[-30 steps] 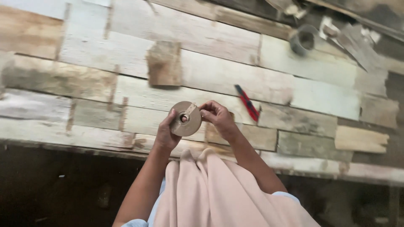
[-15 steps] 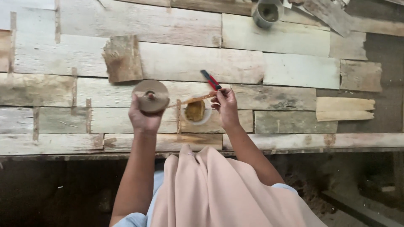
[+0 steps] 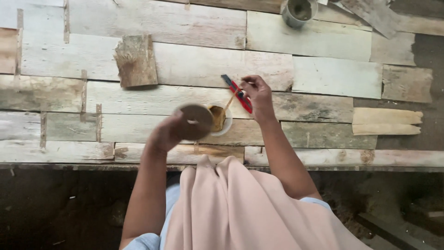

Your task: Applying veneer tape to wooden boards and cutting it to length with a utility knife.

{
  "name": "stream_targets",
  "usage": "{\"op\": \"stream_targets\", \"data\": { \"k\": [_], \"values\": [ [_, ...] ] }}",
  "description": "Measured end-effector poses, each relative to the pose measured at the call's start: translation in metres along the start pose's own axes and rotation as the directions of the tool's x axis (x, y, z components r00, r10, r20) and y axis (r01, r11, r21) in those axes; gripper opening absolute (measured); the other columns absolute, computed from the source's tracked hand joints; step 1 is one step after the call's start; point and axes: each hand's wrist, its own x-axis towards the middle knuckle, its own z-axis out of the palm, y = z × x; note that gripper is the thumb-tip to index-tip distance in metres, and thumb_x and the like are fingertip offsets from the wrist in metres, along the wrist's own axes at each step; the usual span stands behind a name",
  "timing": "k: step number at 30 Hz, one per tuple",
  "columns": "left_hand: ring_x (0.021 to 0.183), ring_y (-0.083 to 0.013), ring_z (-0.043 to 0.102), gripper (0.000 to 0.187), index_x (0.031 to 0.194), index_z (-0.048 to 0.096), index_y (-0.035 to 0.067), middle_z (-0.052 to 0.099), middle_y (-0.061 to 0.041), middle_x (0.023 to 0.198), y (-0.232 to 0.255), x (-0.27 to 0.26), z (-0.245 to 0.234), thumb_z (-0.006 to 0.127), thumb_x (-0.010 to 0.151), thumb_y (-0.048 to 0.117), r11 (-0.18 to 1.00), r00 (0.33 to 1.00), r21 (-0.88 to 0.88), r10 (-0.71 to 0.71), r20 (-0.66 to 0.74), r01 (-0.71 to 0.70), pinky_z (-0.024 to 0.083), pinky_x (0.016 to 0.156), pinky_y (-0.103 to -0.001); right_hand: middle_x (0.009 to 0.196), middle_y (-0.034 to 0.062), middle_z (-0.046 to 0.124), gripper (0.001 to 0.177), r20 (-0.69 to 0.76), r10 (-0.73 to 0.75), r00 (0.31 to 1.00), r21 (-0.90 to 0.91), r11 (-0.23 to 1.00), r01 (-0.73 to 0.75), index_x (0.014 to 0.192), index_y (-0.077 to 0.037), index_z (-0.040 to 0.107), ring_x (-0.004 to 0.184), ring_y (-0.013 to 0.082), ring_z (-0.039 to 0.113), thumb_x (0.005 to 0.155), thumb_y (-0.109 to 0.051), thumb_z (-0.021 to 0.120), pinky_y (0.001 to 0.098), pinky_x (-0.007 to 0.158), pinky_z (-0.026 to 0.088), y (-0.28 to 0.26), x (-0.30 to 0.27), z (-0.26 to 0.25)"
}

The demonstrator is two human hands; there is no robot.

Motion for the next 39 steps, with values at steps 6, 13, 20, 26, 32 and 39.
{"op": "stream_targets", "data": {
  "k": [6, 13, 20, 26, 32, 39],
  "values": [
    [0.046, -0.0169, 0.059, 0.033, 0.117, 0.069, -0.003, 0.056, -0.006, 0.064, -0.049, 0.003, -0.013, 0.071, 0.086, 0.009, 0.970, 0.922, 0.106, -0.240, 0.305, 0.218, 0.051, 0.047, -0.034, 0.092, 0.0011, 0.075, 0.016, 0.347, -0.109, 0.932, -0.189, 0.965, 0.183, 0.106, -0.013, 0.075, 0.079, 0.0075, 0.068, 0.092, -0.006, 0.077, 0.0174, 0.061, 0.054, 0.004, -0.018, 0.051],
    [0.054, -0.0168, 0.058, 0.027, 0.117, 0.062, 0.009, 0.059, -0.007, 0.071, -0.034, 0.001, -0.028, 0.066, 0.091, 0.014, 0.976, 0.929, 0.053, -0.216, 0.300, 0.210, 0.047, 0.050, -0.031, 0.104, 0.0076, 0.074, 0.034, 0.303, -0.174, 0.937, -0.490, 0.815, 0.309, 0.129, -0.018, 0.069, 0.096, 0.0222, 0.069, 0.096, -0.010, 0.069, 0.0332, 0.080, 0.058, 0.033, -0.004, 0.041],
    [0.081, -0.0317, 0.078, 0.026, 0.110, 0.074, 0.008, 0.077, -0.015, 0.100, 0.011, 0.048, -0.120, 0.075, 0.086, 0.019, 0.911, 0.955, -0.381, 0.040, -0.295, -0.156, 0.064, 0.080, -0.046, 0.114, 0.0089, 0.061, 0.055, 0.111, -0.133, 0.985, -0.973, 0.186, 0.135, 0.131, -0.021, 0.062, 0.109, 0.0381, 0.062, 0.079, -0.022, 0.082, 0.0535, 0.089, 0.058, 0.126, 0.034, -0.037],
    [0.091, -0.0237, 0.072, 0.041, 0.127, 0.065, 0.018, 0.071, -0.009, 0.108, 0.018, 0.065, -0.166, 0.079, 0.091, 0.030, 0.940, 0.808, 0.297, 0.304, -0.505, -0.167, 0.052, 0.074, -0.041, 0.107, 0.0142, 0.056, 0.053, 0.227, -0.263, 0.938, -0.950, 0.152, 0.272, 0.123, -0.011, 0.062, 0.100, 0.0415, 0.061, 0.074, -0.017, 0.081, 0.0551, 0.083, 0.058, 0.146, 0.043, -0.042],
    [0.110, -0.0304, 0.066, 0.049, 0.135, 0.067, 0.012, 0.067, -0.021, 0.124, 0.023, 0.058, -0.143, 0.082, 0.091, 0.028, 0.713, 0.783, 0.690, 0.497, -0.374, -0.124, 0.053, 0.095, -0.045, 0.115, 0.0125, 0.060, 0.037, 0.006, -0.068, 0.998, -0.833, 0.551, 0.042, 0.123, -0.019, 0.050, 0.105, 0.0429, 0.067, 0.089, -0.017, 0.064, 0.0544, 0.088, 0.056, 0.112, 0.029, -0.023],
    [0.132, -0.0359, 0.044, 0.042, 0.122, 0.076, 0.026, 0.055, -0.007, 0.143, 0.006, 0.102, -0.168, 0.079, 0.083, 0.039, -0.191, 0.583, 0.953, 0.812, 0.020, 0.235, 0.046, 0.097, -0.059, 0.074, -0.0003, 0.066, 0.032, -0.019, -0.002, 1.000, -0.786, 0.618, -0.014, 0.089, -0.021, 0.061, 0.070, 0.0211, 0.067, 0.092, -0.049, 0.077, 0.0372, 0.073, 0.054, 0.057, -0.032, 0.030]
  ]
}}
